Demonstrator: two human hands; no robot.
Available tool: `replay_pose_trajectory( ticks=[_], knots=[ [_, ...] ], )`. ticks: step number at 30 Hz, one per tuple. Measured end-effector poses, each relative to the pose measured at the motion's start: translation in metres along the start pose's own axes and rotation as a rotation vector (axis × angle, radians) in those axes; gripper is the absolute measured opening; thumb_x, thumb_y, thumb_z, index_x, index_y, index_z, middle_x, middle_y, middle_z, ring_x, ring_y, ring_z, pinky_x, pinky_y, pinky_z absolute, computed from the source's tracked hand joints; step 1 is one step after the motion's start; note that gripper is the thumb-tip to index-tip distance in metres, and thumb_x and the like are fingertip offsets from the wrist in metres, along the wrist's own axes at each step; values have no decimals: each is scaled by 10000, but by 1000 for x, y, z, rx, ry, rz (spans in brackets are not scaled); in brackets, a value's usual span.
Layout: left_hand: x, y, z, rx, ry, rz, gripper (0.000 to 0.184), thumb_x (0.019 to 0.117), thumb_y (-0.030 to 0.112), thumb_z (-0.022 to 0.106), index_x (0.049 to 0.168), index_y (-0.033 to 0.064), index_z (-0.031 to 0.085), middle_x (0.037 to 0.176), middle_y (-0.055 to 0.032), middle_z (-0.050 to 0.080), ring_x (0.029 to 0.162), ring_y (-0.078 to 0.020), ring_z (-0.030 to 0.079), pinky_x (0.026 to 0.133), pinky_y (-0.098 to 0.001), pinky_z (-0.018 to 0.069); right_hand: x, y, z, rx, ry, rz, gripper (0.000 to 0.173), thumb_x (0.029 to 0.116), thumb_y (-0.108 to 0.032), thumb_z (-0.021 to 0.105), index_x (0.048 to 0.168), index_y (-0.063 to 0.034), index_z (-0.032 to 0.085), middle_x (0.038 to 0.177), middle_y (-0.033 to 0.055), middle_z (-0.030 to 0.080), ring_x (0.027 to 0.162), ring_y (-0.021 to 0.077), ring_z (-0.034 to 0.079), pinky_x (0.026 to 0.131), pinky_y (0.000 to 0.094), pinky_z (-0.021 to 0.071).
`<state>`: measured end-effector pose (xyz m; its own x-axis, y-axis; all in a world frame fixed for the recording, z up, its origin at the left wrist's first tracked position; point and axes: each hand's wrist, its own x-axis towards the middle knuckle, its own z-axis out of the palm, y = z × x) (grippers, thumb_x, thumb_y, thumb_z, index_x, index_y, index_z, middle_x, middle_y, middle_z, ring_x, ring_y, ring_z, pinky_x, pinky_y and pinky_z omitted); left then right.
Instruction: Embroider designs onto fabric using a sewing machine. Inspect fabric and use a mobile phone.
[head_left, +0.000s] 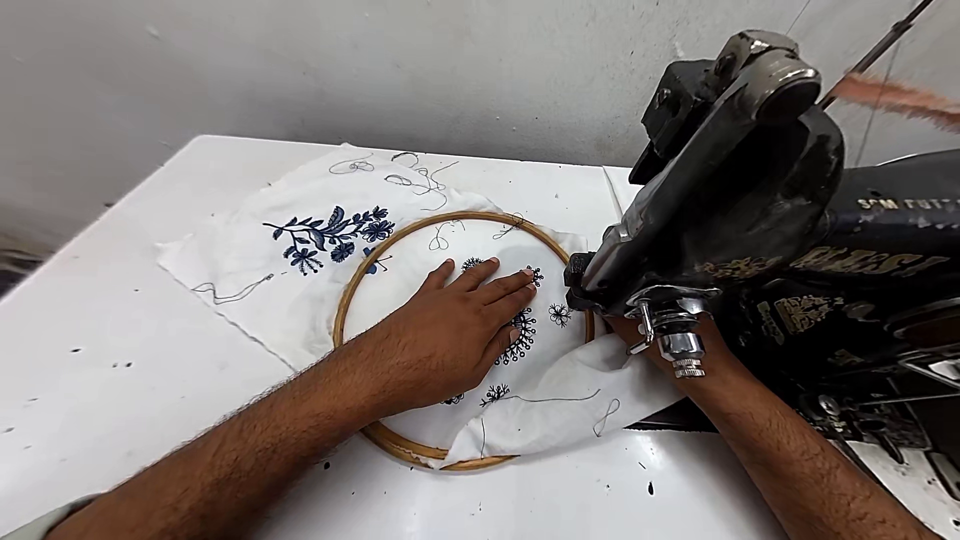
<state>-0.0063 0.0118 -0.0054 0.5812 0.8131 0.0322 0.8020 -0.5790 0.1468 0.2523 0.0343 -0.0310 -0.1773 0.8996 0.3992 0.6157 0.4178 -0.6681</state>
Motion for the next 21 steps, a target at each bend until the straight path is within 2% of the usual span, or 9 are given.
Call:
replay_pose_trajectory(
  ticks=[3,5,8,13,17,21],
  knots=[
    [-1,2,0,8,-14,14,542,1091,413,282,1556,205,467,1647,47,381,1533,-276,327,1166,-669,297,-1,-5,-5,-74,-21,43,221,867,-120,733,1056,-16,686,960,65,689,929,61,640,860,243,507],
    [0,2,0,6,-11,23,539,1090,413,291,1549,201,477,1643,46,388,1532,-275,329,1163,-673,295,-2,-8,-8,-73,-46,64,261,873,-127,732,1099,-13,667,987,79,683,945,78,640,868,270,513],
    [2,0,2,0,4,24,545,1094,428,278,1551,204,475,1640,49,393,1531,-269,332,1166,-673,285,-1,-12,-10,-35,-32,54,262,875,-143,716,1094,-11,661,963,47,668,910,16,617,842,198,497],
    [6,1,8,-13,60,35,544,1097,417,266,1545,199,485,1623,42,423,1528,-274,339,1173,-681,266,2,-13,-12,-64,-5,30,256,872,-180,714,1049,0,675,922,70,666,860,53,620,811,244,502],
    [7,2,8,-18,60,44,548,1099,417,258,1547,195,483,1624,40,421,1531,-269,334,1180,-676,257,2,-12,-13,-109,19,-57,273,868,-199,711,1047,6,689,949,116,685,898,113,645,839,293,507],
    [5,1,5,-17,30,29,552,1098,436,262,1551,204,476,1632,48,408,1532,-269,331,1175,-678,265,0,-15,-10,-45,10,34,258,886,-140,686,1094,11,658,976,85,663,916,58,619,855,245,494]
  ],
)
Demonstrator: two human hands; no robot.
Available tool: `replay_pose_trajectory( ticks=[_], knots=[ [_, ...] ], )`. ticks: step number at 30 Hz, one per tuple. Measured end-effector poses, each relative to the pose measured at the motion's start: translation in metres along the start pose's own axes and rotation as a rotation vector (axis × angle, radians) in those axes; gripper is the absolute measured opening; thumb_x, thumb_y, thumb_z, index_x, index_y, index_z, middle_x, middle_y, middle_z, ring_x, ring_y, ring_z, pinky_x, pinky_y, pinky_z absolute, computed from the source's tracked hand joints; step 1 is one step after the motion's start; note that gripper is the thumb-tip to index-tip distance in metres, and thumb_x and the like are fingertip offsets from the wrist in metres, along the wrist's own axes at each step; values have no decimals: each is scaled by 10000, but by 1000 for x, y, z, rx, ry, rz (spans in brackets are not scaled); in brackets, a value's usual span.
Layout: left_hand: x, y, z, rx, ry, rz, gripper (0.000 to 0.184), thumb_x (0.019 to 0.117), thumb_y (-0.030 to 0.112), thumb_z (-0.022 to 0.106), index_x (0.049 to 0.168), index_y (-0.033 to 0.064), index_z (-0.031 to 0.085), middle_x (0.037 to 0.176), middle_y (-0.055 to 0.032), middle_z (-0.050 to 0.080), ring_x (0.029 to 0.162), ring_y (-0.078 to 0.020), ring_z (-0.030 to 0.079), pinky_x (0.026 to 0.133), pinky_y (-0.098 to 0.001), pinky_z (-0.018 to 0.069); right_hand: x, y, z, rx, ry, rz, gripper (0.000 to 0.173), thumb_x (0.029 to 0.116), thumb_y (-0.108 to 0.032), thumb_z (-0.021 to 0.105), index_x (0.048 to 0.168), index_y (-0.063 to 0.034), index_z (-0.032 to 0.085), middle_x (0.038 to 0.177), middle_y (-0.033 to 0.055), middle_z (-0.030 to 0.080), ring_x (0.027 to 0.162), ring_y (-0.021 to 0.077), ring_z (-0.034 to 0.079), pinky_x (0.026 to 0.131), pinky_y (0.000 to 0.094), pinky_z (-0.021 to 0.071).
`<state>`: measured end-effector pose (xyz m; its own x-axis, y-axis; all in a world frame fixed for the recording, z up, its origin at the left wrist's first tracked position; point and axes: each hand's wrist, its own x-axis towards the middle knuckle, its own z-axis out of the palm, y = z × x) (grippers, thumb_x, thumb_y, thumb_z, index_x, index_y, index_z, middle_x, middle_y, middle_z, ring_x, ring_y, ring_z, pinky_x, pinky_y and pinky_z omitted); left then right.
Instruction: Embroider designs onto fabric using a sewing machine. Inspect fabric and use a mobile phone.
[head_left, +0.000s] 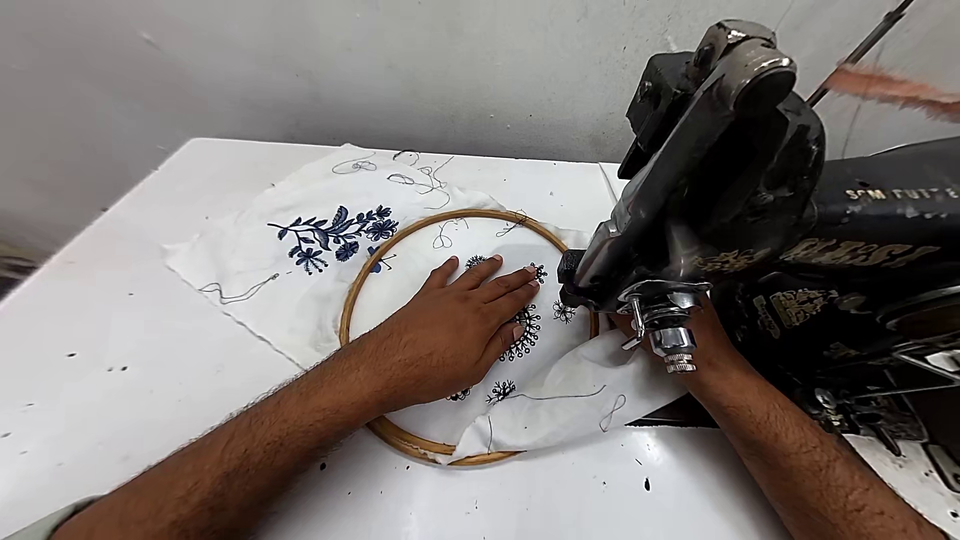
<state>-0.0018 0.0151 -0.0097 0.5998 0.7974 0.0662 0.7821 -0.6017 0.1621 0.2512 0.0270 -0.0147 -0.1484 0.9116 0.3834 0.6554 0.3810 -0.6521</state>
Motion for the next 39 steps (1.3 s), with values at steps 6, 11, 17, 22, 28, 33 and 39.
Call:
replay_pose_trajectory(
  ticks=[6,11,17,22,28,33,39],
  knots=[
    [-1,-2,1,9,4,-14,548,1095,433,262,1545,213,483,1631,52,408,1531,-262,334,1173,-679,274,-3,5,3,44,-3,0,241,872,-126,698,1082,-18,652,943,29,658,899,-10,605,835,170,476],
    [2,-2,2,8,19,-19,548,1096,422,262,1553,208,474,1630,45,411,1529,-272,337,1173,-683,268,0,10,7,140,18,-5,262,871,-157,711,1084,-15,656,949,-6,659,911,-68,595,853,118,472],
    [-1,0,0,14,-11,-15,553,1098,434,258,1554,205,471,1638,49,397,1536,-272,321,1172,-677,270,-3,3,0,24,-17,3,263,880,-141,687,1110,-22,639,959,27,656,902,-18,607,833,162,482],
    [2,-1,3,8,32,-11,548,1097,421,260,1547,199,481,1623,37,422,1527,-276,341,1176,-674,266,0,5,2,-14,-7,1,265,881,-152,694,1089,8,663,968,71,668,923,39,619,858,215,485],
    [-3,1,-2,19,-21,-19,551,1094,425,265,1561,208,462,1641,46,391,1536,-268,321,1172,-680,270,-2,1,0,56,-21,24,278,881,-163,698,1121,-35,643,979,6,656,932,-45,597,859,144,474],
    [-6,4,-6,29,-49,-19,545,1092,426,282,1554,206,470,1645,47,384,1532,-264,329,1170,-659,297,1,10,7,-72,-13,-14,267,870,-167,740,1079,-12,682,980,82,691,951,81,646,877,265,510],
    [-4,6,0,22,-9,-3,540,1090,416,284,1550,210,479,1629,42,412,1528,-266,340,1177,-656,285,1,-3,-4,-100,-46,46,194,853,-105,718,999,18,681,894,98,670,835,102,632,791,294,509]
  ],
)
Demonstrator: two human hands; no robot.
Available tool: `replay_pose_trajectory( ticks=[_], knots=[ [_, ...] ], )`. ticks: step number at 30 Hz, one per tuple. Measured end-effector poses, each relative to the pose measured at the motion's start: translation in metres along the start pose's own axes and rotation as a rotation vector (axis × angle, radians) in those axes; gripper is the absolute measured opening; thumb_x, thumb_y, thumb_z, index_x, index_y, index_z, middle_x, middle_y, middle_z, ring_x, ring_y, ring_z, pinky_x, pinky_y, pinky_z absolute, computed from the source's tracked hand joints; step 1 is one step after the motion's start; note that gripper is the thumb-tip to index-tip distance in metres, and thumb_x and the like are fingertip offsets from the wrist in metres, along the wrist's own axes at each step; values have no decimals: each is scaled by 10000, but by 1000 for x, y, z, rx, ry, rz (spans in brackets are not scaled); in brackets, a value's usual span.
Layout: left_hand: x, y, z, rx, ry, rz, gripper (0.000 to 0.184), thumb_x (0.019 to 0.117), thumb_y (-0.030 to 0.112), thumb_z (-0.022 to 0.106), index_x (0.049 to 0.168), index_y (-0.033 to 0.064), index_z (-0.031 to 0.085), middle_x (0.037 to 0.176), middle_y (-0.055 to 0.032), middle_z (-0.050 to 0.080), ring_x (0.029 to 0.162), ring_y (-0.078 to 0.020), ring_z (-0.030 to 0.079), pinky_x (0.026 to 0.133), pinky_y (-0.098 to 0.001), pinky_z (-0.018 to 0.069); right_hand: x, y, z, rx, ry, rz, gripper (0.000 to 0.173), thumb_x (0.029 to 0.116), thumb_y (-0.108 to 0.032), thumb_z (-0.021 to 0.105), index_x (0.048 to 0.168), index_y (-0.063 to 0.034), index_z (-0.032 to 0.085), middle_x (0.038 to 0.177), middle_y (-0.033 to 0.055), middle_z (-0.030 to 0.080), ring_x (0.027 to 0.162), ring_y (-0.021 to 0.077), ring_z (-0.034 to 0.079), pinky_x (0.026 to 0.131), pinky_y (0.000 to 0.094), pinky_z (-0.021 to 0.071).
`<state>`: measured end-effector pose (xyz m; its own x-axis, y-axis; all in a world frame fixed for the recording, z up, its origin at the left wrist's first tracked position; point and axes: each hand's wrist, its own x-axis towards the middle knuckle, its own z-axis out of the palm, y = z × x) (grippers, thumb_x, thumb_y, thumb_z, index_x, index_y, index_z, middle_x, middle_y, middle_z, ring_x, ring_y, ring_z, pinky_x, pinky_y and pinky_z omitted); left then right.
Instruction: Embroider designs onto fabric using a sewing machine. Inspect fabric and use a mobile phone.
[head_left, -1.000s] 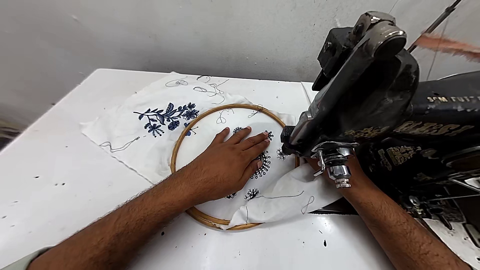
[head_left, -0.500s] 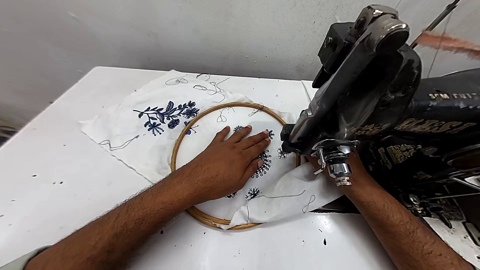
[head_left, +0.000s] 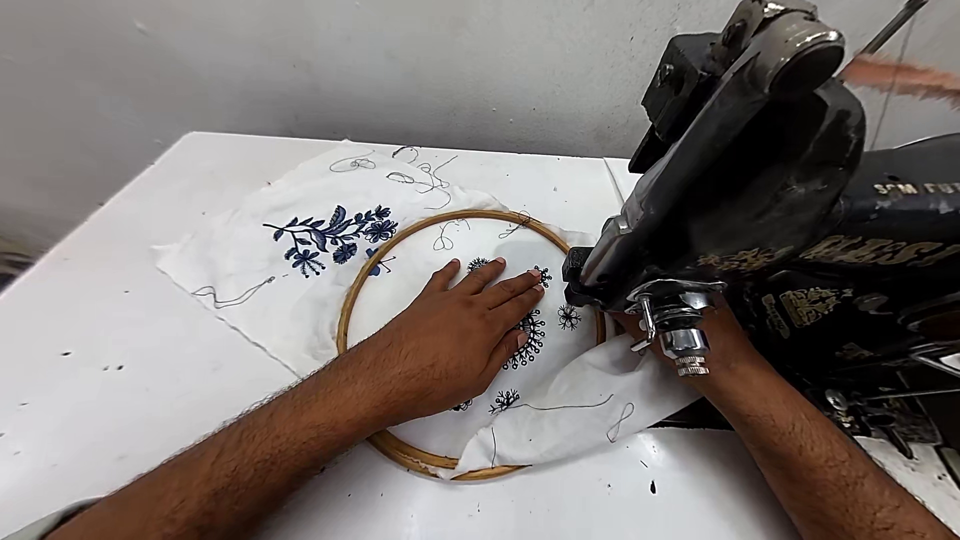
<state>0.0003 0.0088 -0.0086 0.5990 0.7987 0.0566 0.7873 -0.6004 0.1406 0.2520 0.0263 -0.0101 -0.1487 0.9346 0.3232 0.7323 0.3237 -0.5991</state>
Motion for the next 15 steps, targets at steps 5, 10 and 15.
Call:
replay_pose_trajectory(
  ticks=[5,10,15],
  knots=[
    [1,3,2,-5,14,19,542,1093,408,277,1546,193,483,1626,25,418,1528,-291,335,1175,-669,276,0,-5,-8,-49,15,-100,233,881,-182,686,1036,-8,683,941,117,674,908,149,646,829,335,510],
    [2,1,1,-2,4,16,544,1094,425,270,1545,207,485,1626,44,417,1529,-270,338,1175,-665,287,-2,-4,-5,6,36,-95,273,884,-203,670,1078,-12,674,967,97,672,924,97,635,846,276,500],
    [0,-1,-1,3,-7,8,545,1091,425,275,1545,206,484,1627,44,415,1528,-267,338,1164,-670,292,-4,-1,1,30,30,-42,268,880,-151,703,1107,-16,659,989,85,673,950,87,637,869,262,505]
  ],
)
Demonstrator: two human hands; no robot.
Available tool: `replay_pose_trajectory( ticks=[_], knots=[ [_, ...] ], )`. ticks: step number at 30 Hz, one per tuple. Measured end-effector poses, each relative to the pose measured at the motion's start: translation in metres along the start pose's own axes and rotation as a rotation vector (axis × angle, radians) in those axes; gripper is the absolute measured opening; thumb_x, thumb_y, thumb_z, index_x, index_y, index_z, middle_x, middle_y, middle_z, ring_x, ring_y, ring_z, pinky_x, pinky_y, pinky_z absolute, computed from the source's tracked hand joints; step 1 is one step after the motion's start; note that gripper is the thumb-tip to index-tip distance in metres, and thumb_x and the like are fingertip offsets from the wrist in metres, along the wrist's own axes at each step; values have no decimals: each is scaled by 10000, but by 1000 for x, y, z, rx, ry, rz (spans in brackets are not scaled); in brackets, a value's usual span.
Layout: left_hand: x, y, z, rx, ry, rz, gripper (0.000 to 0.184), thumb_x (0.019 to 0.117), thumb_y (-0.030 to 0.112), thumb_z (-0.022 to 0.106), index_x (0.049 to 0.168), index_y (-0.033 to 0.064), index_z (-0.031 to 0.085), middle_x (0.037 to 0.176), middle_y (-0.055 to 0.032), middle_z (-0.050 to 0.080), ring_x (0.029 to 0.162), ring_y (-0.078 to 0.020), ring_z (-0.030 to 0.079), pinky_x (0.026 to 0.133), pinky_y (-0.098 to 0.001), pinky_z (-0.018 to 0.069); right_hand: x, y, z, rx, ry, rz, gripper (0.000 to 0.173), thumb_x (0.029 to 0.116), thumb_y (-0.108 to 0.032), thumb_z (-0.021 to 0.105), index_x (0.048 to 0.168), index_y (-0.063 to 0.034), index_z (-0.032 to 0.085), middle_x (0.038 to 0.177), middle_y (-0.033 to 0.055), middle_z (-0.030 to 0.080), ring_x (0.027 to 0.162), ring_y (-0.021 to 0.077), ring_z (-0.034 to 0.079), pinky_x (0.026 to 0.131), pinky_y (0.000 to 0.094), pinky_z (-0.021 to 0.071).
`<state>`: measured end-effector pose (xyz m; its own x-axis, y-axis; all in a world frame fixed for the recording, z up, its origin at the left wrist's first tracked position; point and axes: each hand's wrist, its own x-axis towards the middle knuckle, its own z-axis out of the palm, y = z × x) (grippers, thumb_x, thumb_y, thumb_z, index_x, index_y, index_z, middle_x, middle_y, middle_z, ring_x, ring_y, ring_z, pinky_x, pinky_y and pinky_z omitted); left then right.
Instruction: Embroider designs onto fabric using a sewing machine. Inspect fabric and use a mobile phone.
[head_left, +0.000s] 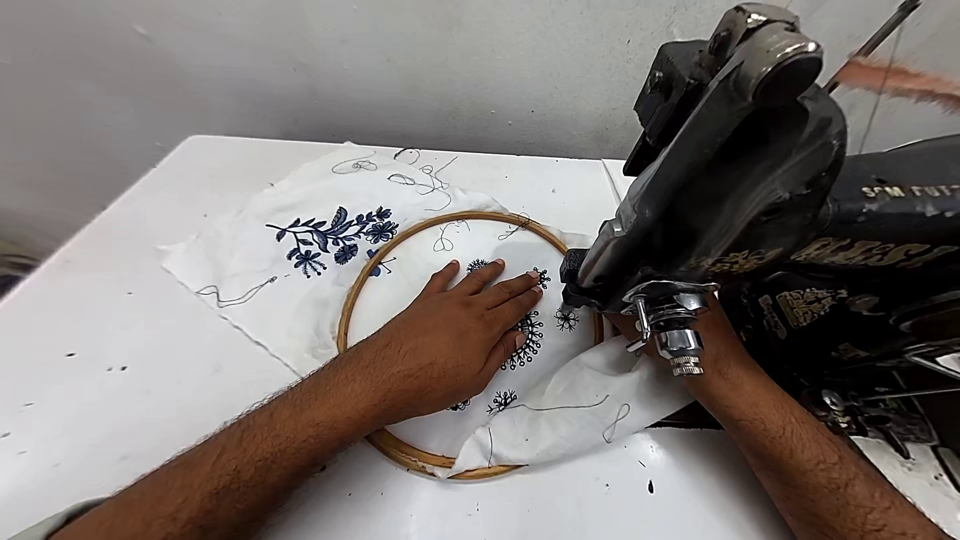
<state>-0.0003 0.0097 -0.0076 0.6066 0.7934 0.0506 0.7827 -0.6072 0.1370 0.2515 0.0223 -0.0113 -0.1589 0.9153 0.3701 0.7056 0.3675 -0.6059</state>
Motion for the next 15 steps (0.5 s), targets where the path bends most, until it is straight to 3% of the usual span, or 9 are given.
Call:
replay_pose_trajectory(
  ticks=[4,10,12,15],
  knots=[
    [1,0,2,-6,16,-4,541,1094,426,276,1547,212,481,1625,46,418,1529,-270,337,1177,-664,281,2,1,1,-40,9,-29,242,886,-147,687,1067,14,682,974,133,684,945,161,650,866,341,510],
    [3,0,5,-9,37,2,543,1094,416,271,1547,203,483,1624,40,421,1526,-271,343,1176,-663,279,3,0,-2,4,11,-36,252,880,-154,692,1075,5,674,968,109,674,923,103,637,853,286,502],
    [1,1,2,-3,10,-8,546,1093,422,267,1550,211,478,1631,45,410,1530,-265,335,1178,-659,281,1,-4,-4,30,-10,6,257,897,-148,672,1116,-14,650,982,63,657,924,22,615,852,199,488],
    [0,1,1,-4,4,-7,543,1092,420,277,1549,206,479,1631,44,408,1529,-272,335,1175,-660,283,1,-7,-6,7,-37,38,222,893,-107,673,1085,4,655,959,86,658,897,71,622,831,252,496]
  ],
)
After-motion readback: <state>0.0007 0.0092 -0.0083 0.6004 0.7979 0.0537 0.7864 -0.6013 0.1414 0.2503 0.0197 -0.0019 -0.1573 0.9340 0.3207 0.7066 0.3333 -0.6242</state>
